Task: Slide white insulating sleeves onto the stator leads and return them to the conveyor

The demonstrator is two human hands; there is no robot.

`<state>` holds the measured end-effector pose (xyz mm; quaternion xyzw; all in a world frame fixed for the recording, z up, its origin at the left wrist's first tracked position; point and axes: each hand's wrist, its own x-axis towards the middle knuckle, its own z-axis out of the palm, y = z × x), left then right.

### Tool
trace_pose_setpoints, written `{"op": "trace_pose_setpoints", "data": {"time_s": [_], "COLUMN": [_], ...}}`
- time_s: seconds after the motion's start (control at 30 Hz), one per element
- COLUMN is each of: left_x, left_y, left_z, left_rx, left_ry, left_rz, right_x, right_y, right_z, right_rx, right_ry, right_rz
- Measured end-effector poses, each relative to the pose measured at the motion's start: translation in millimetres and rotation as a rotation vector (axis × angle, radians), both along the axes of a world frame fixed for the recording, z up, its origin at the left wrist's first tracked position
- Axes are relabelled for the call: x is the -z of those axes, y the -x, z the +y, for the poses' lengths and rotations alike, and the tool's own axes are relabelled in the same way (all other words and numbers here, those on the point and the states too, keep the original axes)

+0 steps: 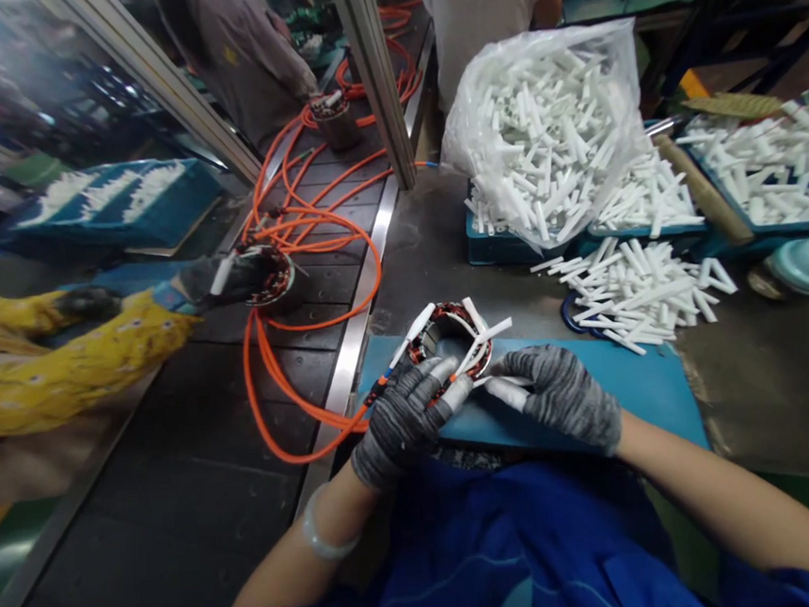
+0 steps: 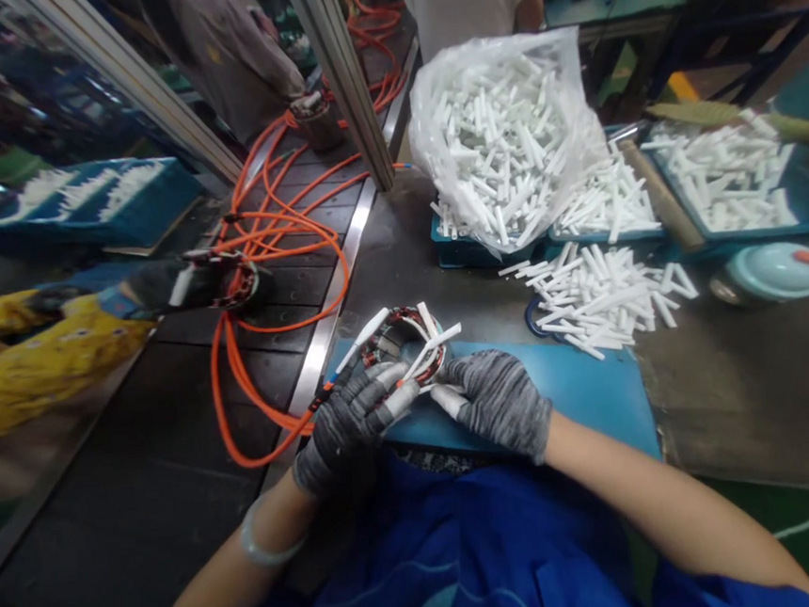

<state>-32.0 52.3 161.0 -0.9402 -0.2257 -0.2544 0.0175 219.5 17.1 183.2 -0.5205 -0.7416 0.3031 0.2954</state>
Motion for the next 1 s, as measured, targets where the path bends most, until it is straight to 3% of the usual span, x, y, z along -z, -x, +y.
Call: {"op": "trace_pose_setpoints", "data": {"time_s": [0.17,0.3,0.37,0.43,0.57,0.63,0.73,0.83,0.93,1.0], "left_x": [-5.0,0.4,3.5,5.7,5.6,3.6,0.9,-0.3,-1.9,-4.7], "left_y": [-1.2,-3.1,-4.2,-5.4,-7.6,-7.5,-5.1,-3.3,-7.5,-14.0], "left_z": [2.7,3.0,3.1,3.7,6.7,7.9,8.6,11.3,19.1,25.5], "left_rx": [0.0,-0.006,-0.011,-0.008,0.018,0.023,0.007,-0.063,-0.099,-0.104], "left_ry": [0.001,0.0,0.004,0.001,-0.056,-0.071,0.004,0.166,0.272,0.321], "left_rz": [0.008,-0.041,-0.049,-0.058,-0.073,-0.059,-0.055,-0.057,0.08,0.213], "right_x": [7.2,17.9,17.3,13.3,9.9,14.6,25.5,36.4,49.1,58.8], "right_y": [-3.2,-12.5,-12.8,-8.0,10.2,15.3,7.5,-15.3,-35.7,-41.8], "right_z": [-1.1,-9.9,-11.0,-7.4,6.3,9.2,3.4,-9.6,-23.2,-31.7], "right_rx": [-0.062,-0.027,0.034,0.059,-0.054,-0.069,-0.013,0.153,0.311,0.327], "right_ry": [-0.459,-0.723,-0.747,-0.468,0.543,0.763,0.729,0.632,0.584,0.588], "right_rz": [-0.475,-0.532,-0.457,-0.253,0.311,0.478,0.518,0.556,0.555,0.487]}}
